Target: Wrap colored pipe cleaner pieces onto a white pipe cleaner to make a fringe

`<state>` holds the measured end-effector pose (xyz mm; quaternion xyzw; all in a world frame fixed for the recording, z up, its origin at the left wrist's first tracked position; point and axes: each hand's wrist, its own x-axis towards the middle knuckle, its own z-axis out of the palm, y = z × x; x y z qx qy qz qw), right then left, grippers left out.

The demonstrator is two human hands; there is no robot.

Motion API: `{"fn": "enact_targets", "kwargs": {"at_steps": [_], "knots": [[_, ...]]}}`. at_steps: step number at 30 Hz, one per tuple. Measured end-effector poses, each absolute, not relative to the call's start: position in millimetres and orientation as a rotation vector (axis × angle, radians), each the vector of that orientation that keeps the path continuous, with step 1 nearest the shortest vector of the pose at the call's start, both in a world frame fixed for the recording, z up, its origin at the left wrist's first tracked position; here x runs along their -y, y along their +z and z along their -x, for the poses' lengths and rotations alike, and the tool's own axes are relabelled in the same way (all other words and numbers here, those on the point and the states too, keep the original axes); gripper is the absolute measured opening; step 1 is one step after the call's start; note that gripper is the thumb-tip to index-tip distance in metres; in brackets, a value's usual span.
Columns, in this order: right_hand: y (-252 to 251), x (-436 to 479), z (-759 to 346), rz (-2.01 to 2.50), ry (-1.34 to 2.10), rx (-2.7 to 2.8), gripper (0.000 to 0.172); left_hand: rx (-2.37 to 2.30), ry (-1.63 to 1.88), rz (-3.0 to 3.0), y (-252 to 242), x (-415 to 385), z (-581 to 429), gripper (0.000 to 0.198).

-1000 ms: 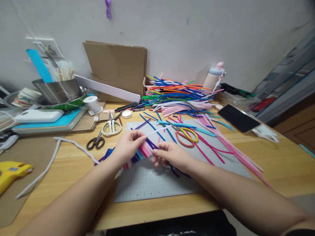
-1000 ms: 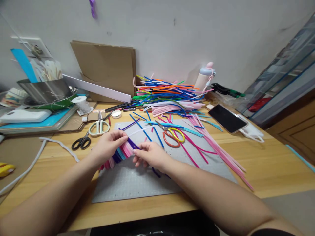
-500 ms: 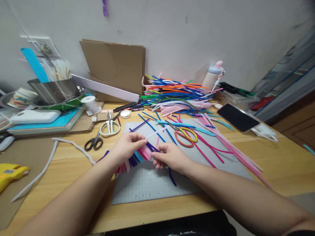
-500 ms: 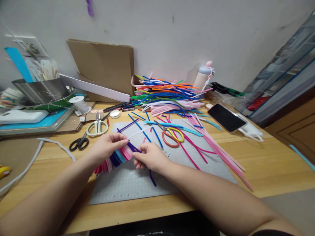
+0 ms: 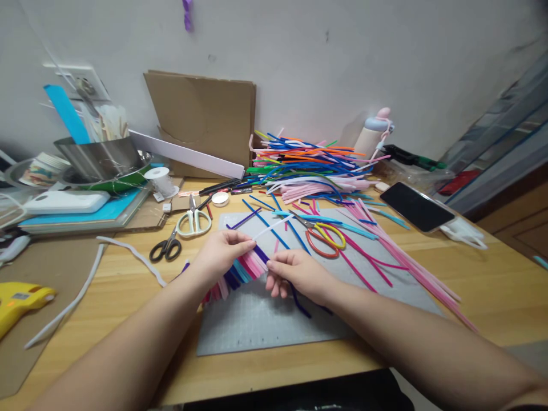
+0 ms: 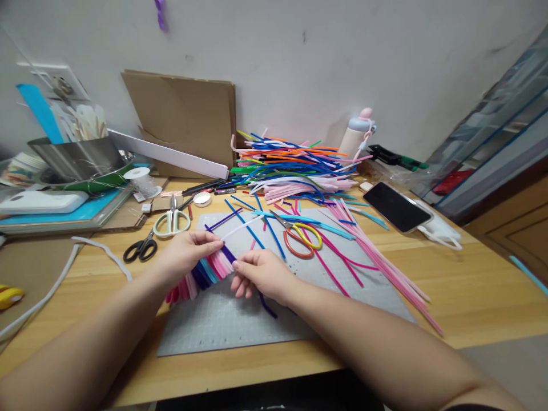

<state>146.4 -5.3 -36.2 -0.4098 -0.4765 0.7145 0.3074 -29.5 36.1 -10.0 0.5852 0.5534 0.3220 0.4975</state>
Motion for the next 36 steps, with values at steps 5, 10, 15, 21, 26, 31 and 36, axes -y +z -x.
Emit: {"fn": "enact_targets", "kwargs": {"at_steps": [5, 10, 15, 21, 26, 31, 36], "knots": [[-36.3, 7.4, -143.4, 1.131, 1.847, 1.301, 0.026, -1.333, 0.817, -1.476, -11.3, -33.5, 24.3, 0.022], [-39.1, 7.1, -142.8, 1.17, 1.846, 1.3, 0.027, -1.274, 0.772, -1.457, -14.6, -34.0, 25.7, 0.023], [-42.6, 4.9, -144.7, 1.171, 1.87, 1.266, 0.029, -1.269, 0.699, -1.408, -14.8, -38.3, 32.4, 0.032], [-41.9, 5.9, -143.6, 1.196, 1.86, 1.274, 0.029, -1.246, 0.65, -1.547, -18.0, -39.6, 34.8, 0.035], [-40.4, 6.5, -143.9, 1.117, 1.886, 1.256, 0.033, -1.278, 0.717, -1.503, -15.8, -39.1, 34.2, 0.031], [-42.1, 5.8, -143.7, 1.065, 1.91, 1.21, 0.035, -1.303, 0.8, -1.457, -10.9, -37.9, 32.8, 0.028], [-42.8, 6.5, -142.2, 1.1, 1.893, 1.26, 0.036, -1.285, 0.772, -1.469, -11.3, -34.7, 29.4, 0.029]]}}
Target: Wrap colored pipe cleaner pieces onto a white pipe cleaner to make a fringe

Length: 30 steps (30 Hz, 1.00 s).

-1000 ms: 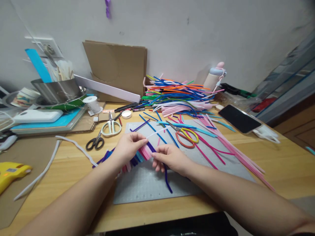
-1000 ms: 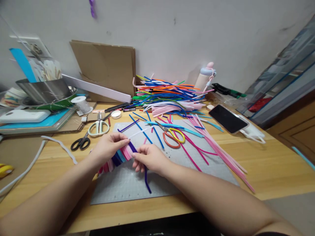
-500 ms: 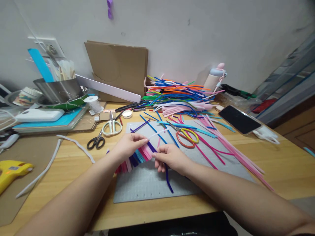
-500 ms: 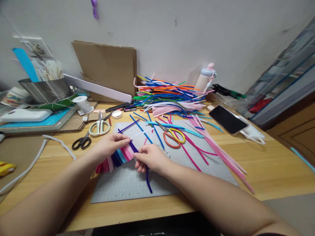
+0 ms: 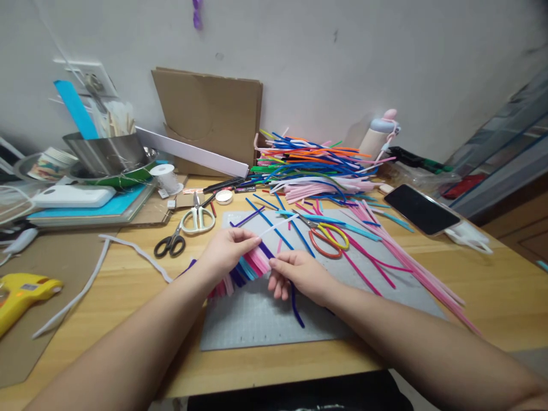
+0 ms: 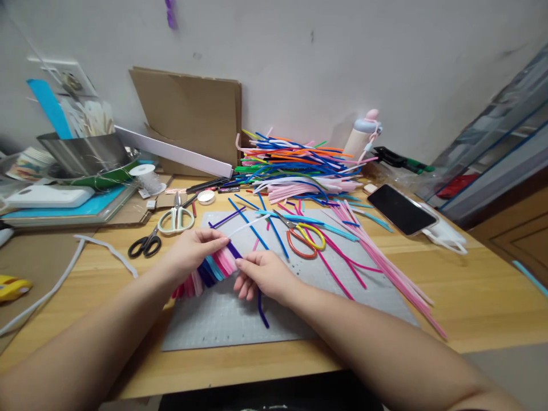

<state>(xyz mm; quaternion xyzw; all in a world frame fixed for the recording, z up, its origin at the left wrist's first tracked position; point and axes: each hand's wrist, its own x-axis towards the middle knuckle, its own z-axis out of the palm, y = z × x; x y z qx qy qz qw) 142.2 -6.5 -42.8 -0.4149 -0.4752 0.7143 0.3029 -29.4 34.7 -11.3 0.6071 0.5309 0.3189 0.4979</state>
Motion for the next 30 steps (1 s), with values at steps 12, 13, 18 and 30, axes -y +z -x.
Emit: {"fn": "enact_targets", "kwargs": {"at_steps": [12, 13, 18, 30], "knots": [[-43.7, 8.1, -142.2, 1.158, 1.827, 1.332, 0.037, -1.236, 0.786, -1.403, -13.3, -35.1, 29.4, 0.025], [-43.4, 8.3, -142.0, 1.15, 1.829, 1.311, 0.037, -1.24, 0.794, -1.402, -13.4, -36.0, 30.4, 0.025], [-43.1, 7.9, -141.7, 1.096, 1.806, 1.172, 0.028, -1.257, 0.843, -1.386, -13.5, -39.2, 33.0, 0.025], [-43.0, 4.6, -146.1, 1.009, 1.971, 1.108, 0.02, -1.272, 0.869, -1.362, -12.7, -37.5, 30.1, 0.027]]}}
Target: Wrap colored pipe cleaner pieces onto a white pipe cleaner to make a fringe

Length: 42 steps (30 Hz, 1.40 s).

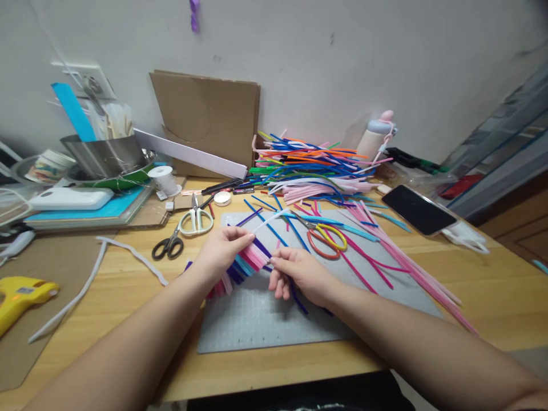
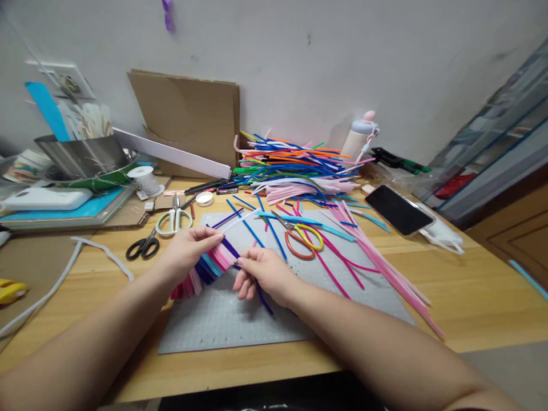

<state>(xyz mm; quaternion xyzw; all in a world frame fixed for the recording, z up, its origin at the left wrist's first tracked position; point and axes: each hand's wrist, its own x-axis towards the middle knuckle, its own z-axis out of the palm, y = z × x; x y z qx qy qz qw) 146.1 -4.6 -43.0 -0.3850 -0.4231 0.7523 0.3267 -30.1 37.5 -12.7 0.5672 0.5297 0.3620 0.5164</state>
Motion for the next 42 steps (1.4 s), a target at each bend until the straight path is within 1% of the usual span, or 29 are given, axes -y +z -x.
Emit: {"fn": "enact_targets", "kwargs": {"at_steps": [10, 14, 17, 26, 29, 37, 42], "knots": [[-41.8, 4.3, -145.5, 1.057, 1.784, 1.245, 0.023, -1.252, 0.859, -1.358, -11.8, -38.2, 31.2, 0.027], [-38.0, 4.2, -146.0, 1.02, 1.811, 1.197, 0.029, -1.219, 0.852, -1.346, -11.1, -39.8, 33.2, 0.026], [-36.0, 4.1, -146.4, 0.991, 1.838, 1.181, 0.029, -1.183, 0.844, -1.332, -12.0, -40.2, 34.1, 0.024], [-28.4, 7.5, -149.1, 0.9, 1.829, 1.202, 0.024, -1.038, 0.798, -1.168, -13.3, -40.1, 36.0, 0.019], [-27.1, 7.3, -150.5, 0.937, 1.764, 1.253, 0.022, -1.029, 0.776, -1.14, -13.4, -39.0, 36.5, 0.02], [-27.3, 3.7, -152.0, 0.915, 1.442, 1.48, 0.016, -1.025, 0.726, -1.113, -14.1, -38.5, 35.3, 0.021], [-11.0, 14.7, -158.6, 1.058, 1.477, 1.558, 0.017, -0.952, 0.739, -1.058, -5.1, -34.6, 36.9, 0.019]]}}
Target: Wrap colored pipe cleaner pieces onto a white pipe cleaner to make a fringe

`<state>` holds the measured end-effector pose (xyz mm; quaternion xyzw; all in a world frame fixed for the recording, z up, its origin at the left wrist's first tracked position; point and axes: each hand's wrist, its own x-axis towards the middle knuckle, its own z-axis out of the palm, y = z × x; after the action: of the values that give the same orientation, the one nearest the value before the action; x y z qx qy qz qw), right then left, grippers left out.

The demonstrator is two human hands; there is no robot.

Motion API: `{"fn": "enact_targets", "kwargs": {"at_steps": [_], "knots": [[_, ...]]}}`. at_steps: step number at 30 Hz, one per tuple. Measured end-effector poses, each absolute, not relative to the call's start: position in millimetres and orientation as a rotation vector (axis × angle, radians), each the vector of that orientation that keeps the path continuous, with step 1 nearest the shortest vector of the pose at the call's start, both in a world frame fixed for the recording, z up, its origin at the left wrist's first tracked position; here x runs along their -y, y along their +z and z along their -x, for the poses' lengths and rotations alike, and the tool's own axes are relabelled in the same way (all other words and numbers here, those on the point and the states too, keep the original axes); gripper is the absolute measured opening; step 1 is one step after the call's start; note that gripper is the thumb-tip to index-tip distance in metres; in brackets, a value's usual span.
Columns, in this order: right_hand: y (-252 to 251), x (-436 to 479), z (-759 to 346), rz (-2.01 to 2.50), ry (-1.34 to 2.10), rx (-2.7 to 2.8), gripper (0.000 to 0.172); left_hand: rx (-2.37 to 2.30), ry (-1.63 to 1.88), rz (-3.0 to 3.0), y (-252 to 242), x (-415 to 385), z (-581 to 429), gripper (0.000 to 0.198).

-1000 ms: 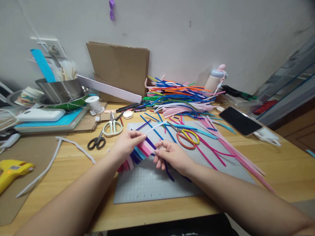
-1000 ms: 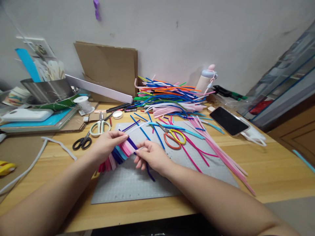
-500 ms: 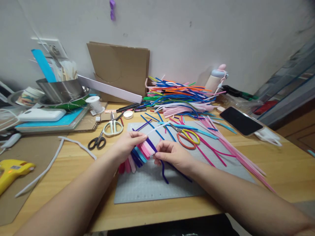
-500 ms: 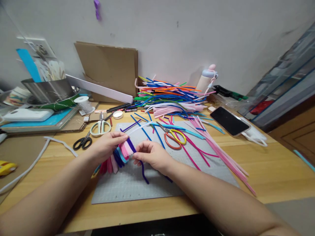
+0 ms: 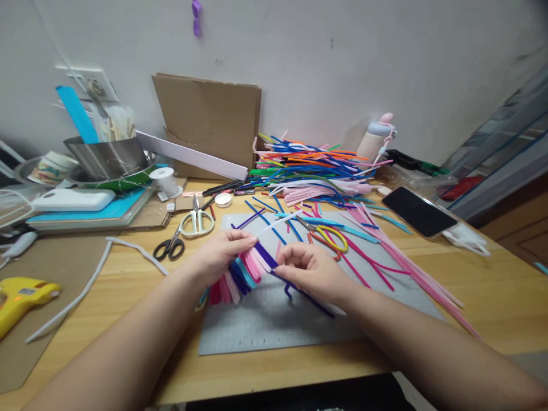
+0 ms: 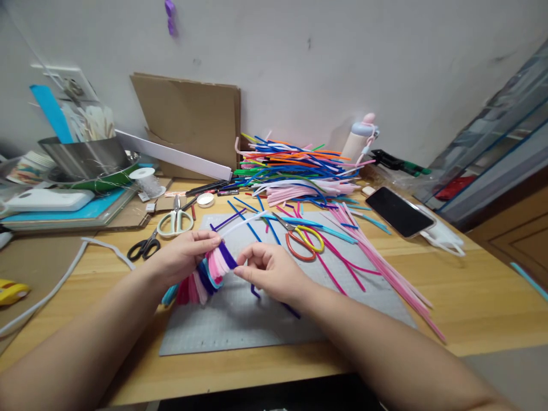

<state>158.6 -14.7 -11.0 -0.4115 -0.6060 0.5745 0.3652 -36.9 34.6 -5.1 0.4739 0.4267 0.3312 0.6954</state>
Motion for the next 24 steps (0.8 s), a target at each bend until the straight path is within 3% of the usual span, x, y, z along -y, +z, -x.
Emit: {"fn": "enact_targets", "kwargs": {"at_steps": [5, 14, 20, 24], "knots": [[7.3, 32.8, -161.7, 1.103, 1.526, 1.587, 0.015, -0.874, 0.698, -1.075, 4.6, -26.4, 36.5, 0.019], [-0.7, 29.0, -162.2, 0.903, 1.051, 1.912, 0.009, -0.84, 0.655, -0.959, -0.9, -25.7, 31.8, 0.019], [-6.5, 28.6, -161.1, 0.93, 1.06, 1.844, 0.009, -0.827, 0.7, -0.994, 1.5, -28.3, 36.0, 0.02], [-7.3, 26.3, -161.0, 1.082, 1.109, 1.653, 0.027, -0.847, 0.813, -1.109, 5.8, -28.5, 38.0, 0.019]]}}
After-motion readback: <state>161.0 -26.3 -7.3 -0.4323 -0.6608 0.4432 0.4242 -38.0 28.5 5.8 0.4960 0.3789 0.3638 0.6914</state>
